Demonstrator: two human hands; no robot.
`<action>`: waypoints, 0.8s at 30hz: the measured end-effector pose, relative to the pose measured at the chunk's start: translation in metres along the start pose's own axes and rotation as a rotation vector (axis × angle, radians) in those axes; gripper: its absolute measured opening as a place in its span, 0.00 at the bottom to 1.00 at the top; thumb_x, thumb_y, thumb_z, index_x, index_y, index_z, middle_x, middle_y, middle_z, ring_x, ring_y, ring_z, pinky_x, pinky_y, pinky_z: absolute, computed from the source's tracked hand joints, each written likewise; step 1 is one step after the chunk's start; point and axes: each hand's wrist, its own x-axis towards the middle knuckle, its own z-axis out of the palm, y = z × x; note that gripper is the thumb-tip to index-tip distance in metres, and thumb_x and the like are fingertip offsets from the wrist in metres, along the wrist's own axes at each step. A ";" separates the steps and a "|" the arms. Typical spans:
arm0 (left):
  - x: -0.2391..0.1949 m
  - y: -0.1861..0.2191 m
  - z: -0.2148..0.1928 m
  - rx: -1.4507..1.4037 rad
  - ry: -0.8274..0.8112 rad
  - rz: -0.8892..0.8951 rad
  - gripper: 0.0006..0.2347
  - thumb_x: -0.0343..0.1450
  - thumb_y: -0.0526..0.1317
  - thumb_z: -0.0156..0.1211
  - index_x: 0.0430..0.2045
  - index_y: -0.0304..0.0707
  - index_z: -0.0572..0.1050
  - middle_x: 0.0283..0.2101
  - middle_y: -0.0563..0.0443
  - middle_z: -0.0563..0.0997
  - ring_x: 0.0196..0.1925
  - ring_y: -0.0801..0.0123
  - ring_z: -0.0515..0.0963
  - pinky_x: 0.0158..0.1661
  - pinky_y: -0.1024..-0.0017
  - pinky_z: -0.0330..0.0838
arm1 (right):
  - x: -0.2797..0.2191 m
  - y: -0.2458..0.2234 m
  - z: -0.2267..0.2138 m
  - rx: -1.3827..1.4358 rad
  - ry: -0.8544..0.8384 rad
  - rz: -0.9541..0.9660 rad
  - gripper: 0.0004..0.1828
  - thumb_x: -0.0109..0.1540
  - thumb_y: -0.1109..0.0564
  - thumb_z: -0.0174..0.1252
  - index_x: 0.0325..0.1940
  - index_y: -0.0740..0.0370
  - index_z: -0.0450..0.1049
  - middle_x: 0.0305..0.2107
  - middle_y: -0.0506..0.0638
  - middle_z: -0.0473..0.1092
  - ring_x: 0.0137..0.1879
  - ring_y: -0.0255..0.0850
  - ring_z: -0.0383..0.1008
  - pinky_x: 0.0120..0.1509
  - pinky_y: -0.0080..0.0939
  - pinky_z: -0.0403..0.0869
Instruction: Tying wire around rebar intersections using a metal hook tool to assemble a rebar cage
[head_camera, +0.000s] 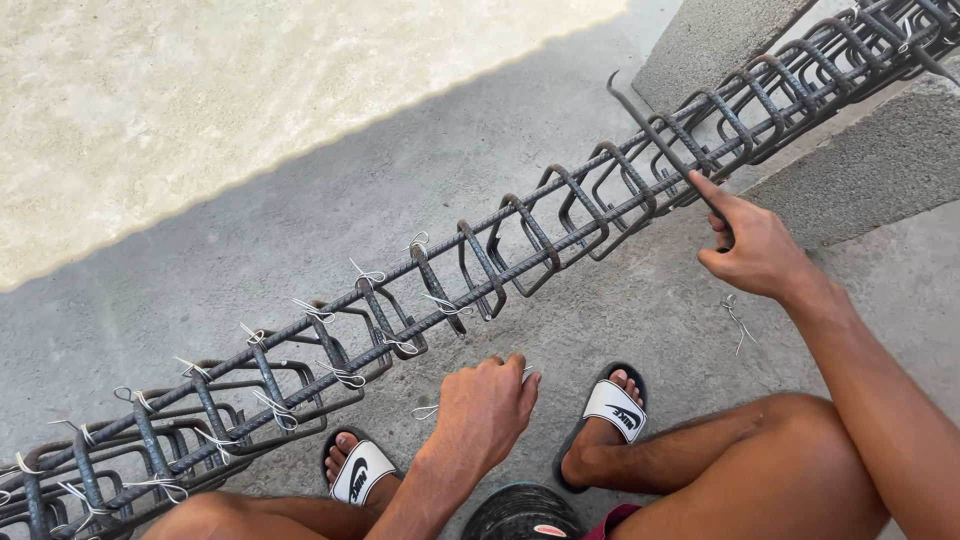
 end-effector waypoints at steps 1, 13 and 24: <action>0.000 0.000 0.001 -0.010 -0.003 -0.002 0.15 0.77 0.47 0.51 0.29 0.33 0.76 0.26 0.42 0.80 0.14 0.61 0.79 0.15 0.68 0.74 | 0.000 0.007 0.002 -0.082 -0.043 -0.013 0.54 0.50 0.66 0.57 0.82 0.43 0.57 0.28 0.52 0.69 0.29 0.43 0.68 0.30 0.42 0.67; -0.003 0.005 -0.003 0.016 0.031 0.032 0.15 0.78 0.46 0.51 0.29 0.33 0.76 0.23 0.44 0.80 0.13 0.62 0.78 0.14 0.69 0.73 | 0.009 0.032 0.004 -0.091 0.007 0.039 0.55 0.50 0.66 0.58 0.83 0.43 0.56 0.30 0.54 0.68 0.32 0.45 0.68 0.36 0.45 0.69; -0.017 0.016 -0.105 -0.232 0.124 -0.007 0.19 0.79 0.49 0.38 0.27 0.38 0.75 0.24 0.52 0.79 0.17 0.66 0.74 0.24 0.66 0.73 | 0.009 -0.042 0.017 -0.133 -0.092 -0.068 0.50 0.55 0.59 0.61 0.81 0.69 0.51 0.38 0.60 0.71 0.38 0.51 0.74 0.41 0.48 0.73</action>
